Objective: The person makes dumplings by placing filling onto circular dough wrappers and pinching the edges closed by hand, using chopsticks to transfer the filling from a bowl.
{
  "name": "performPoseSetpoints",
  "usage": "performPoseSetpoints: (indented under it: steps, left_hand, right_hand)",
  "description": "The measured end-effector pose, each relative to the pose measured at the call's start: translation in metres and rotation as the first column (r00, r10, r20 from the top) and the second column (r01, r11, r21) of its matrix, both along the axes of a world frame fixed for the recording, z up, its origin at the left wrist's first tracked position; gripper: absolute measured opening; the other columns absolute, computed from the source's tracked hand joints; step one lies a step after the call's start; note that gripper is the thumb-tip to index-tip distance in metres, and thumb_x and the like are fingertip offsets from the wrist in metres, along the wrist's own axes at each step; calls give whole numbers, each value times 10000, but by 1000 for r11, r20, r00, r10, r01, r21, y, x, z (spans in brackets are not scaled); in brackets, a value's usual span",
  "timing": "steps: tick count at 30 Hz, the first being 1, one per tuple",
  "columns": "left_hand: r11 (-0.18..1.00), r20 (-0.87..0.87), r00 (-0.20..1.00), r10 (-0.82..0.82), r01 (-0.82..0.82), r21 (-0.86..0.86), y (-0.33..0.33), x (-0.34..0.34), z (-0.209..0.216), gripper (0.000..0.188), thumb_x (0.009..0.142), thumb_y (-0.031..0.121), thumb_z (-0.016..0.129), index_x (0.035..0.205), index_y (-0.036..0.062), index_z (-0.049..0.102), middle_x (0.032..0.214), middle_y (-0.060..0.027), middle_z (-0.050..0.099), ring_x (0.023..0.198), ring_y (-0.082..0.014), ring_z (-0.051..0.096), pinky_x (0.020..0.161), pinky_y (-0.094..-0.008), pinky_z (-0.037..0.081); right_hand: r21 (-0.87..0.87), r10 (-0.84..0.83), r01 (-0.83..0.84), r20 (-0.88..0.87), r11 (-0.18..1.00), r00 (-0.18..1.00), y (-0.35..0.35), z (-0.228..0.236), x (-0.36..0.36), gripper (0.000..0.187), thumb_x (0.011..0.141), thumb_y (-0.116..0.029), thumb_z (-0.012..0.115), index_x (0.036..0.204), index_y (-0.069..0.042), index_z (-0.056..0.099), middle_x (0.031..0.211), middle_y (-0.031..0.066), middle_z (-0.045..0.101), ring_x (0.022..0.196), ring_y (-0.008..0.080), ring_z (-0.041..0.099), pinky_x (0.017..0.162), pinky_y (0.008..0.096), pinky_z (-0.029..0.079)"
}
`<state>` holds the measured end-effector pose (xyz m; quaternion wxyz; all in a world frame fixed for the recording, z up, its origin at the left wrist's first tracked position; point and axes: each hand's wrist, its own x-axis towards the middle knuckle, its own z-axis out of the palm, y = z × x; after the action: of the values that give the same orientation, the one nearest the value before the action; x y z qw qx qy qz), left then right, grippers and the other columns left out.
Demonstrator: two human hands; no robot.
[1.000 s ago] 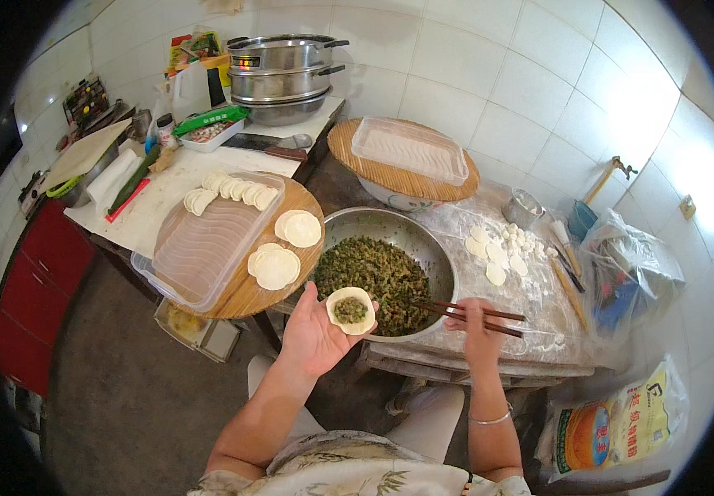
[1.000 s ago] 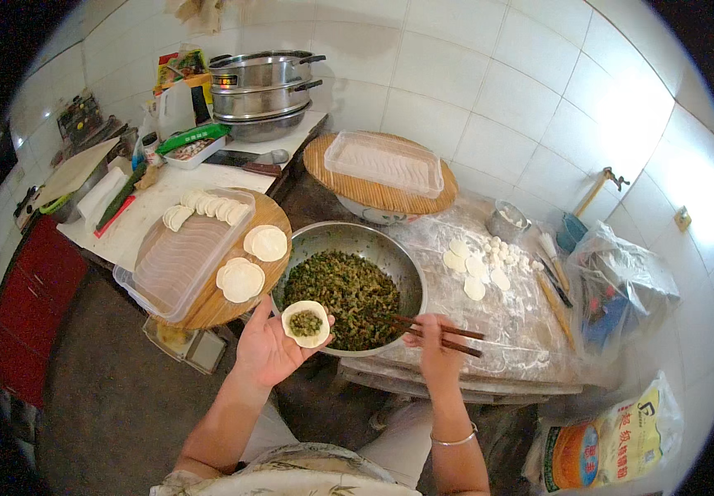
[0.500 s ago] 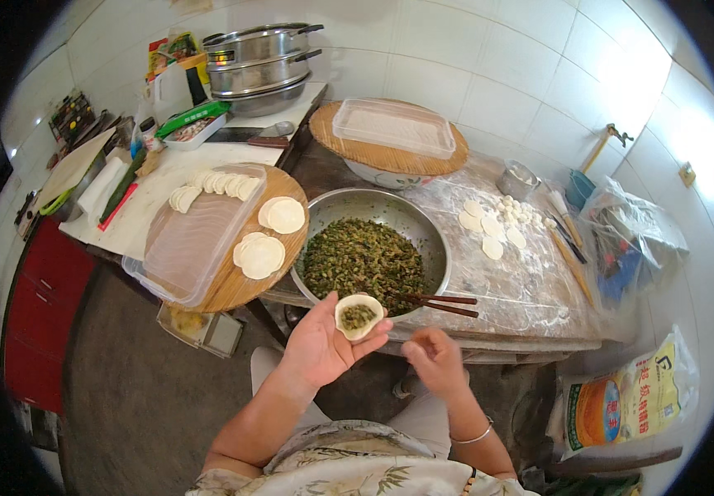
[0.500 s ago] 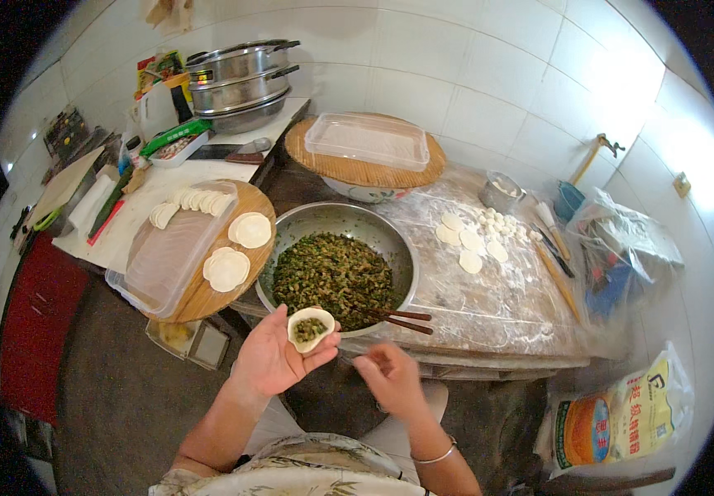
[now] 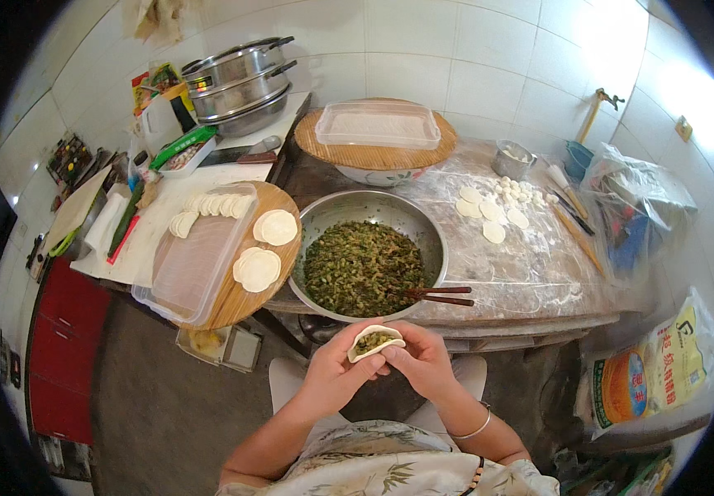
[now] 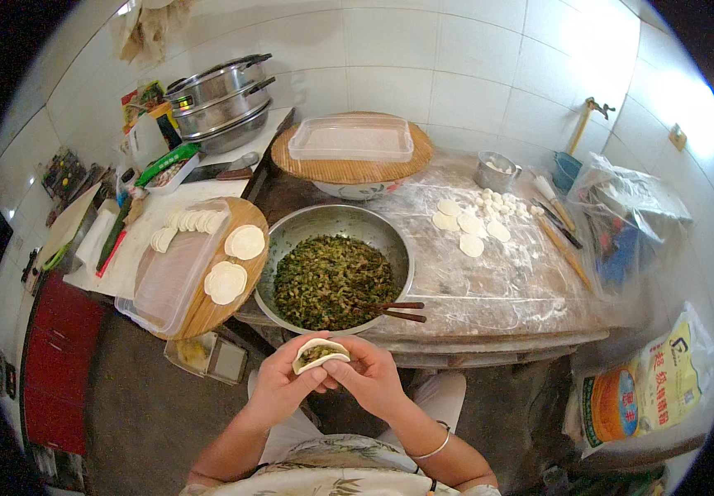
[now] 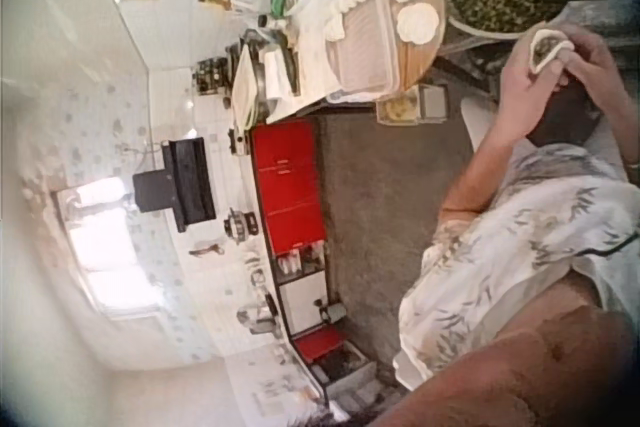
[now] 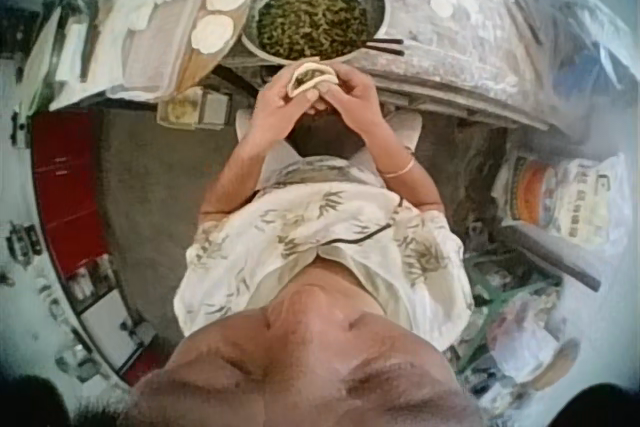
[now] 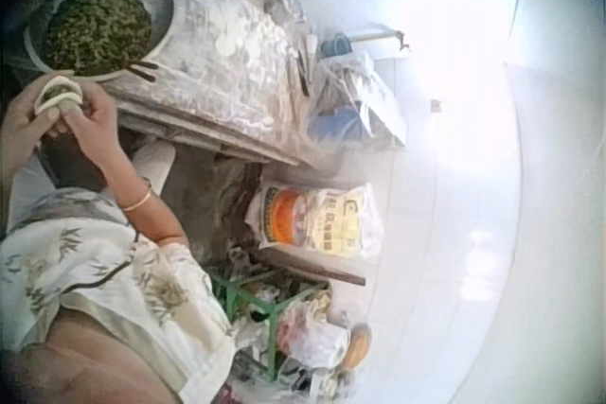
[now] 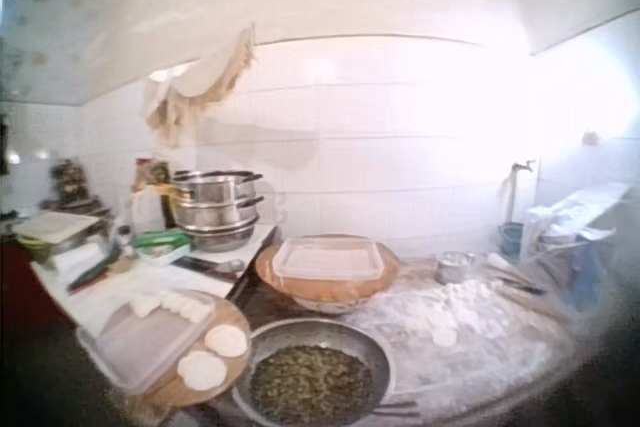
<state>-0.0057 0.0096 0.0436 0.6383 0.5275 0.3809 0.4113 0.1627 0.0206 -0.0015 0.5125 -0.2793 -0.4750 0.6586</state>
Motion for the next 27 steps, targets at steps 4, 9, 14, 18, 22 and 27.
performPoseSetpoints:
  steps: [4,9,14,18,22,27]
  left_hand:
    - [993,143,989,32,-47,104,2,-1,-9,423,868,20,609,1275,25,493,1082,-51,597,861,-100,595,732,-243,534]
    - [992,235,971,45,-72,108,2,5,-12,425,849,13,632,1255,14,508,1102,-77,603,890,-122,600,720,-254,547]
    - [1000,542,840,9,-18,11,5,2,-28,410,855,19,622,1247,6,502,1079,-117,616,902,-170,618,717,-267,553]
    - [1000,602,799,-19,23,1,8,1,-30,414,857,19,617,1251,2,492,1059,-140,622,895,-183,623,690,-263,549]
    - [999,622,782,-18,37,-18,8,4,-30,416,854,10,616,1251,3,494,1067,-139,621,890,-178,622,671,-259,538]
    - [998,627,779,-12,47,-38,6,7,-31,417,849,10,624,1248,8,502,1083,-136,623,890,-178,625,667,-257,532]
  right_hand:
    - [227,-134,132,-6,965,991,-6,16,-4,291,875,-80,628,1142,17,566,1048,69,581,948,119,559,795,257,465]
    - [430,-409,292,208,854,888,-11,22,-4,228,864,-59,625,1078,19,607,1037,86,594,911,137,572,791,270,469]
    - [320,-429,394,44,861,902,-14,22,-12,197,819,-11,650,1013,17,637,953,89,608,815,137,590,699,229,460]
    - [428,-503,413,116,804,857,-16,10,-2,182,801,7,665,981,20,644,887,76,621,738,130,583,624,215,445]
    - [543,-583,452,90,708,807,-15,19,-5,112,831,6,632,940,30,629,861,92,615,708,119,566,590,218,426]
    - [585,-636,461,127,668,761,-15,15,-5,113,809,-20,671,911,13,637,834,88,628,661,142,566,533,237,427]
